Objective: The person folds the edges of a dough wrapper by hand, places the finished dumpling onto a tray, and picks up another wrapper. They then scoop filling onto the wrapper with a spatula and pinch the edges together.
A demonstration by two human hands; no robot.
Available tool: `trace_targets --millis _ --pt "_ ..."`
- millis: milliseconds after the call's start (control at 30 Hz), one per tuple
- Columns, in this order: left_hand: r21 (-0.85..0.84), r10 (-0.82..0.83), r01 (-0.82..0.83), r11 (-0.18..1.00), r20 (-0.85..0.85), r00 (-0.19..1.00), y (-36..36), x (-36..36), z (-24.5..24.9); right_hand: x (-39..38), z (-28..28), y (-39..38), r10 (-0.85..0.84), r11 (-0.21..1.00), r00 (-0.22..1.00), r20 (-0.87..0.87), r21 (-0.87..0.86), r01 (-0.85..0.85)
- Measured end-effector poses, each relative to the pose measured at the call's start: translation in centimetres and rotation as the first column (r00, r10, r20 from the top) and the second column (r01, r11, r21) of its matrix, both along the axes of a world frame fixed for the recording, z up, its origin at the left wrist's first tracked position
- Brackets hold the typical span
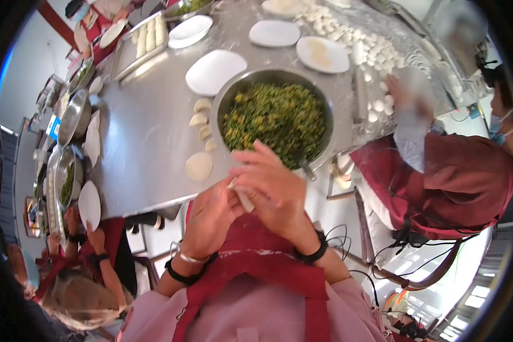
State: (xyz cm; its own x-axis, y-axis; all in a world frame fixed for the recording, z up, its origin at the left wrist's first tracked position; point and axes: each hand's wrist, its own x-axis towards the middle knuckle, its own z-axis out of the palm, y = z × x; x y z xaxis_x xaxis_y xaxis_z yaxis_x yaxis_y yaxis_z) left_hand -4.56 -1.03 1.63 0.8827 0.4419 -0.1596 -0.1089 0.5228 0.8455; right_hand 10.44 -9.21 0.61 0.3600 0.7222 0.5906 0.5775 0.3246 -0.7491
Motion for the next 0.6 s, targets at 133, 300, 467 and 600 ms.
trace_targets --millis 133,300,467,600 --pt "-0.03 0.009 -0.008 1.0 0.031 0.999 0.6 0.4 -0.9 0.0 -1.1 0.5 -0.01 1.0 0.998 -0.06 0.022 0.011" --pt "-0.004 -0.013 0.013 1.0 0.027 1.0 0.3 0.2 -0.1 -0.4 -0.4 0.1 0.04 0.999 0.996 -0.082 0.027 -0.037" --pt "0.007 -0.019 0.019 1.0 0.014 1.0 0.2 -0.3 -0.5 -0.8 -0.3 -0.2 0.091 0.996 0.988 -0.128 -0.013 -0.093" --pt "0.019 -0.039 0.038 0.999 0.012 0.999 0.1 -0.5 -0.2 -0.9 -0.1 -0.3 0.108 0.994 0.982 -0.154 -0.019 -0.112"
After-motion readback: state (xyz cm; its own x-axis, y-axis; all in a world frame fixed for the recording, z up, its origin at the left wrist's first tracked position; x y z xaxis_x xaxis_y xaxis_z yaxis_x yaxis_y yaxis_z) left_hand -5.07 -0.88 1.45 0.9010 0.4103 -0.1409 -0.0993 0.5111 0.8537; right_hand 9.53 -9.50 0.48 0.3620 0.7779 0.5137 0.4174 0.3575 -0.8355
